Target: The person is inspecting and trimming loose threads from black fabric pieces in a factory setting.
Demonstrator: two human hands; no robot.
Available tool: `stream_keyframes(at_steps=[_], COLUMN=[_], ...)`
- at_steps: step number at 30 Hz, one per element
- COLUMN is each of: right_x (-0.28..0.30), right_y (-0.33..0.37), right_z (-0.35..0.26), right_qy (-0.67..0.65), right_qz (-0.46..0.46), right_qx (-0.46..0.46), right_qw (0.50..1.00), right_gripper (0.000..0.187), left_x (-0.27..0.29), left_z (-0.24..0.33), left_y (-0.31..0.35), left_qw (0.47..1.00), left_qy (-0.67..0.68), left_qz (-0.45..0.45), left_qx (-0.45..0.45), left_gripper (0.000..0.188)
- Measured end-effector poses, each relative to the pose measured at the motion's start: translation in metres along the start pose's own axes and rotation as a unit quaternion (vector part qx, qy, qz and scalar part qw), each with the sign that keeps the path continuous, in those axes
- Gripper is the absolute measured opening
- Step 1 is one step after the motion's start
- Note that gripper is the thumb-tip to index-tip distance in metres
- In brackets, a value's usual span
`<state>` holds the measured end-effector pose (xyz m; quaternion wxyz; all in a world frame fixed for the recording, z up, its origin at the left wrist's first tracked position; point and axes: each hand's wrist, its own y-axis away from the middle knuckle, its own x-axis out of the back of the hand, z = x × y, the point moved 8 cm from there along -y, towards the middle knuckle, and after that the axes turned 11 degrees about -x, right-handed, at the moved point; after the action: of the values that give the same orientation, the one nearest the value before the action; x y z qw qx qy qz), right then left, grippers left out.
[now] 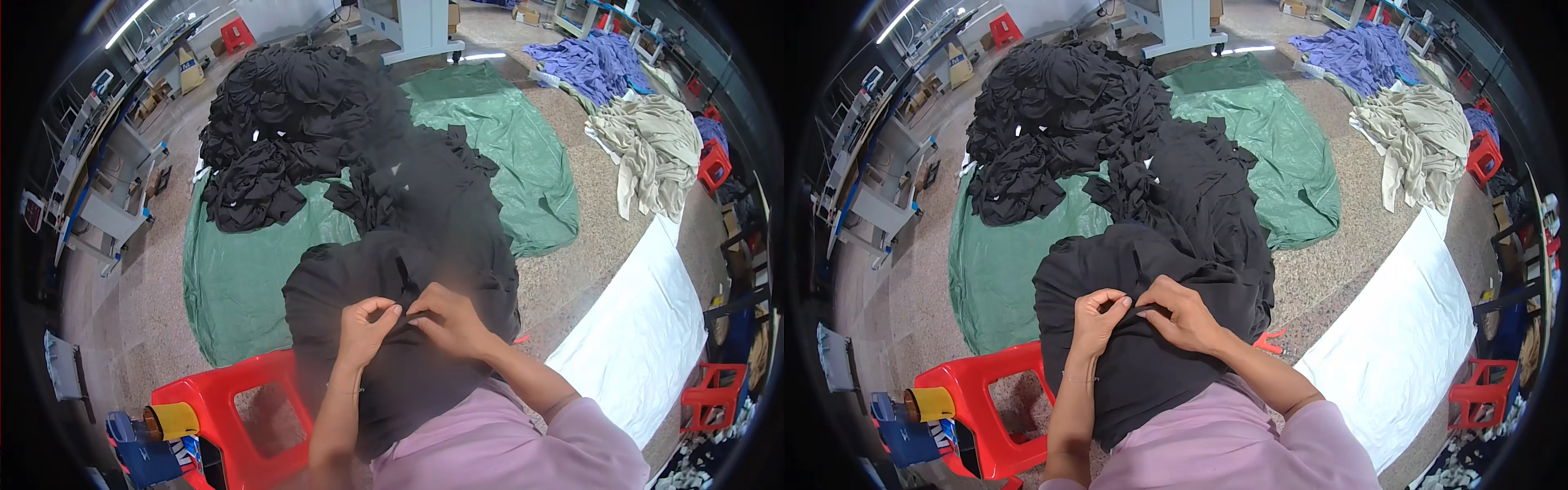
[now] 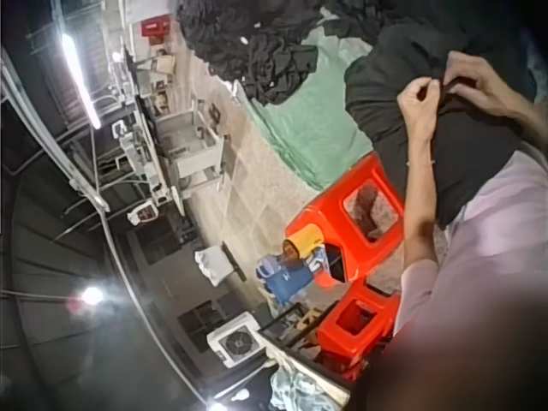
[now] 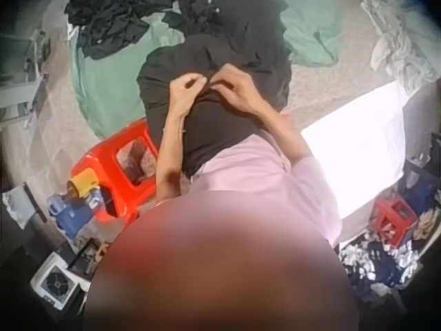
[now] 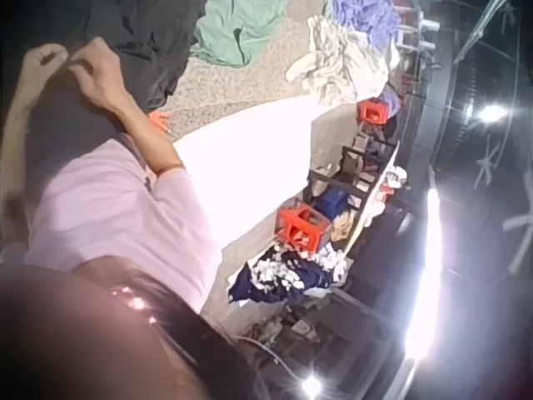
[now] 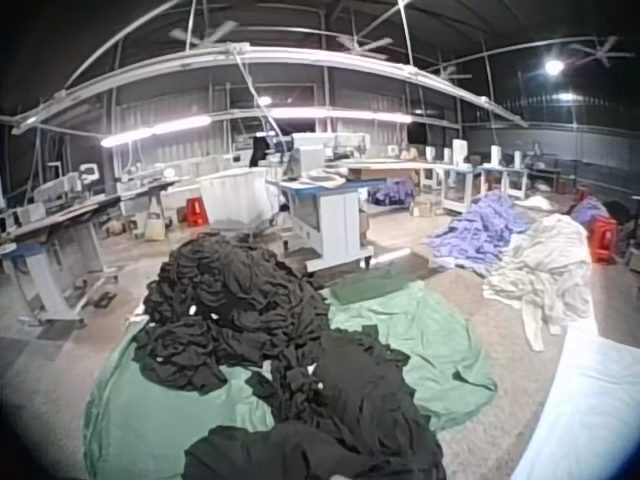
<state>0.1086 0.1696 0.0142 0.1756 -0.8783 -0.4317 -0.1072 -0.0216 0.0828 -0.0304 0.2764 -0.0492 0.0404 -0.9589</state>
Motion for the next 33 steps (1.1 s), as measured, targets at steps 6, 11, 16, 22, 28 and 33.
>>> stream_keyframes(at_steps=[6,11,16,22,28,33], right_x=[-0.006,-0.008,-0.009,-0.011,-0.003,-0.005], right_y=[0.011,0.014,0.016,0.012,0.009,0.001], right_z=[-0.001,-0.004,-0.004,0.0,0.007,0.025], right_qy=[0.062,0.085,0.106,0.077,0.042,-0.063], right_qz=[0.068,0.079,0.083,0.052,0.068,0.015], right_qx=[0.046,0.097,0.119,0.082,0.052,-0.073], right_qw=[0.995,0.988,0.984,0.992,0.995,0.995], right_gripper=[0.022,0.026,0.028,0.025,0.019,0.01], left_x=[-0.001,-0.001,-0.002,-0.003,-0.012,-0.012], left_z=[-0.005,-0.009,-0.011,0.005,0.03,0.023], left_y=[0.002,0.006,0.007,0.011,0.014,0.014], left_qw=[0.999,0.998,0.997,0.997,0.976,0.98], left_qy=[0.015,0.037,0.063,-0.066,-0.125,-0.126], left_qz=[-0.037,-0.013,0.006,-0.029,-0.042,-0.024], left_qx=[0.024,0.04,0.052,-0.039,-0.171,-0.153], left_gripper=[0.003,0.006,0.005,0.012,0.013,0.009])
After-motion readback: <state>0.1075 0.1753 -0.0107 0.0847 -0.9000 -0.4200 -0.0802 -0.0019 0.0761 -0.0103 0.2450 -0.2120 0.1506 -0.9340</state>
